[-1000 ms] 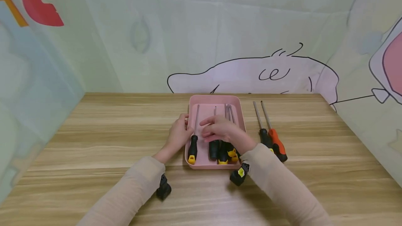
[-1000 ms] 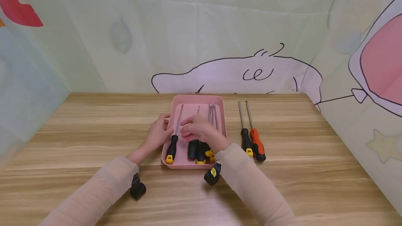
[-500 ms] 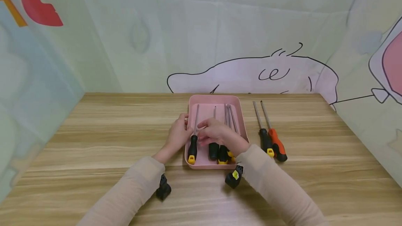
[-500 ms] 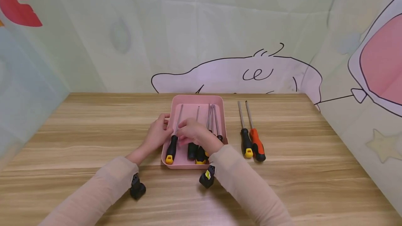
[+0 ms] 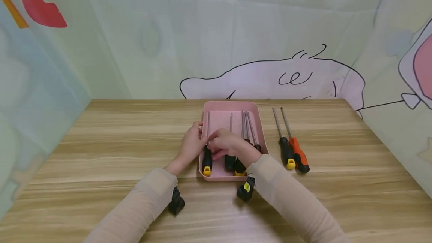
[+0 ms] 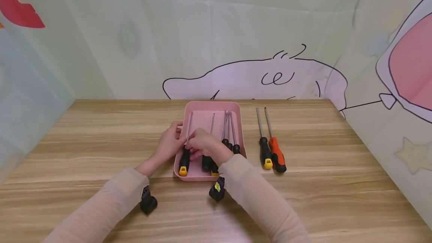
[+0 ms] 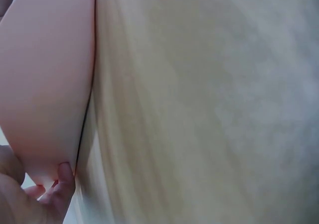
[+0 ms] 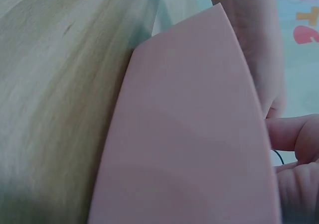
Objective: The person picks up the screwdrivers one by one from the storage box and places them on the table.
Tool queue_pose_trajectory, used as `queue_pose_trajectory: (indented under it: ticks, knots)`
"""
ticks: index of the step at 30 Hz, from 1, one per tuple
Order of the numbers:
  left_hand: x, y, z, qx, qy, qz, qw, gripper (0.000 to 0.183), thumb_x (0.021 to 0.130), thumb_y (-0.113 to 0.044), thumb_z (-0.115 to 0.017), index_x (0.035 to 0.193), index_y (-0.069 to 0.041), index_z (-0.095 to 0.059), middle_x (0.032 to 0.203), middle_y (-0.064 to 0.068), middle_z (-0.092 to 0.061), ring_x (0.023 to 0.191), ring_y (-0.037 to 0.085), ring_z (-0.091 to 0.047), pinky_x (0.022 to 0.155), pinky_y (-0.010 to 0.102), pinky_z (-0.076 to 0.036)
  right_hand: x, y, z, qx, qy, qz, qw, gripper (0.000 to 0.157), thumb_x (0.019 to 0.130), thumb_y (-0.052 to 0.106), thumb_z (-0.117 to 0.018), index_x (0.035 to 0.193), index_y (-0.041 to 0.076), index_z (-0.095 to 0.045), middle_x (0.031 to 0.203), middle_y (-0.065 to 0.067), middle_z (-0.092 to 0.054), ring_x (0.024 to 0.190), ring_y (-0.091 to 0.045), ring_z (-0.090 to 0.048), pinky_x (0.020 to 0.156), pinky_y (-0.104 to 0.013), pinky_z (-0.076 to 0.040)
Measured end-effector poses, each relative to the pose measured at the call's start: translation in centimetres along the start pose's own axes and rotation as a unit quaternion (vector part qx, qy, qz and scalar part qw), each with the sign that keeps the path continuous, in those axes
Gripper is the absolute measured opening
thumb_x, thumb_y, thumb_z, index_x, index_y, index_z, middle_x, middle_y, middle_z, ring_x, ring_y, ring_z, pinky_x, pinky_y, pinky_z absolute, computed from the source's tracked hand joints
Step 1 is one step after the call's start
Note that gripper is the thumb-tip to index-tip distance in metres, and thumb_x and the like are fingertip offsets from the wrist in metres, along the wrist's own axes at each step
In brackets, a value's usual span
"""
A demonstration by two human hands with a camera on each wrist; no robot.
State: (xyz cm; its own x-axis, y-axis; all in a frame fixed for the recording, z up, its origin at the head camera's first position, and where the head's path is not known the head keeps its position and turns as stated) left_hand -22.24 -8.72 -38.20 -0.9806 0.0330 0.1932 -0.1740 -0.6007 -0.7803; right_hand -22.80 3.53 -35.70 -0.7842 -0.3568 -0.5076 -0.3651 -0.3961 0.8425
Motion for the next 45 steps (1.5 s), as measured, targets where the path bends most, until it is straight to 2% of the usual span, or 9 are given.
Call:
queue_pose_trajectory:
  ticks: [18, 24, 28, 32, 42, 45]
  knots:
    - [0.0, 0.0, 0.1, -0.010, 0.011, 0.006, 0.9999, 0.046, 0.081, 0.002, -0.056, 0.126, 0.006, -0.044, 0.101, 0.021, -0.060, 0.085, 0.029, -0.059, 0.074, 0.040, -0.049, 0.5, -0.1, -0.6, 0.005, -0.006, -0.007, 1.000, 0.029, 0.083, -0.010, -0.057, 0.111, -0.008, -0.050, 0.084, -0.012, -0.054, 0.074, -0.020, -0.056, 0.068, -0.038, -0.055]
    - [-0.1, 0.0, 0.1, -0.024, 0.016, 0.014, 0.9995, 0.046, 0.088, -0.014, -0.062, 0.126, 0.005, -0.044, 0.101, 0.020, -0.062, 0.087, 0.028, -0.061, 0.075, 0.039, -0.050, 0.7, -0.2, -1.0, -0.003, -0.009, -0.001, 1.000, 0.029, 0.079, -0.011, -0.061, 0.105, -0.004, -0.051, 0.082, -0.010, -0.057, 0.069, -0.019, -0.056, 0.062, -0.038, -0.055]
    - [-0.1, 0.0, 0.0, -0.022, 0.016, 0.015, 0.9995, 0.047, 0.088, -0.018, -0.063, 0.126, 0.004, -0.045, 0.101, 0.020, -0.062, 0.087, 0.028, -0.061, 0.074, 0.039, -0.051, 0.7, -0.3, -1.1, -0.007, -0.013, -0.003, 1.000, 0.036, 0.078, -0.011, -0.062, 0.107, 0.000, -0.044, 0.085, -0.010, -0.056, 0.067, -0.020, -0.056, 0.057, -0.036, -0.053]
    - [-0.1, -0.1, 0.0, -0.028, 0.021, 0.020, 0.9992, 0.047, 0.088, -0.015, -0.062, 0.127, 0.005, -0.044, 0.103, 0.021, -0.061, 0.089, 0.029, -0.061, 0.074, 0.039, -0.052, 0.6, -0.3, -1.1, 0.001, -0.015, -0.001, 1.000, 0.041, 0.079, -0.011, -0.063, 0.111, 0.000, -0.041, 0.092, -0.012, -0.054, 0.070, -0.021, -0.056, 0.060, -0.038, -0.054]
    - [0.0, -0.1, 0.1, -0.025, 0.014, 0.007, 0.9996, 0.047, 0.087, -0.016, -0.064, 0.124, 0.005, -0.045, 0.100, 0.021, -0.062, 0.086, 0.029, -0.062, 0.073, 0.040, -0.051, 0.1, -0.2, -0.8, 0.014, 0.004, 0.009, 1.000, 0.040, 0.080, -0.009, -0.062, 0.113, 0.000, -0.040, 0.097, -0.014, -0.052, 0.074, -0.023, -0.057, 0.063, -0.038, -0.054]
    - [0.0, -0.1, 0.0, -0.023, 0.015, 0.000, 0.9996, 0.044, 0.087, -0.012, -0.063, 0.124, 0.005, -0.045, 0.098, 0.021, -0.062, 0.084, 0.029, -0.062, 0.071, 0.038, -0.052, -0.1, -0.3, -0.7, 0.022, 0.009, 0.010, 1.000, 0.040, 0.081, -0.009, -0.062, 0.113, 0.000, -0.040, 0.097, -0.014, -0.051, 0.077, -0.023, -0.057, 0.064, -0.038, -0.054]
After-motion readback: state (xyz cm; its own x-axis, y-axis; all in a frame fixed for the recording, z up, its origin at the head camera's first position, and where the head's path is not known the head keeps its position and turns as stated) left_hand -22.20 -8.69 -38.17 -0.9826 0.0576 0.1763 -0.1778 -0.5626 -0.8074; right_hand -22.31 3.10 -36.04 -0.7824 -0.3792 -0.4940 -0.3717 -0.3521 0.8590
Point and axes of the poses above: each hand's wrist, its own x-axis towards the middle knuckle, its own z-axis out of the back of the hand, y = z × x, the point moved 2 cm from there along x, towards the middle knuckle
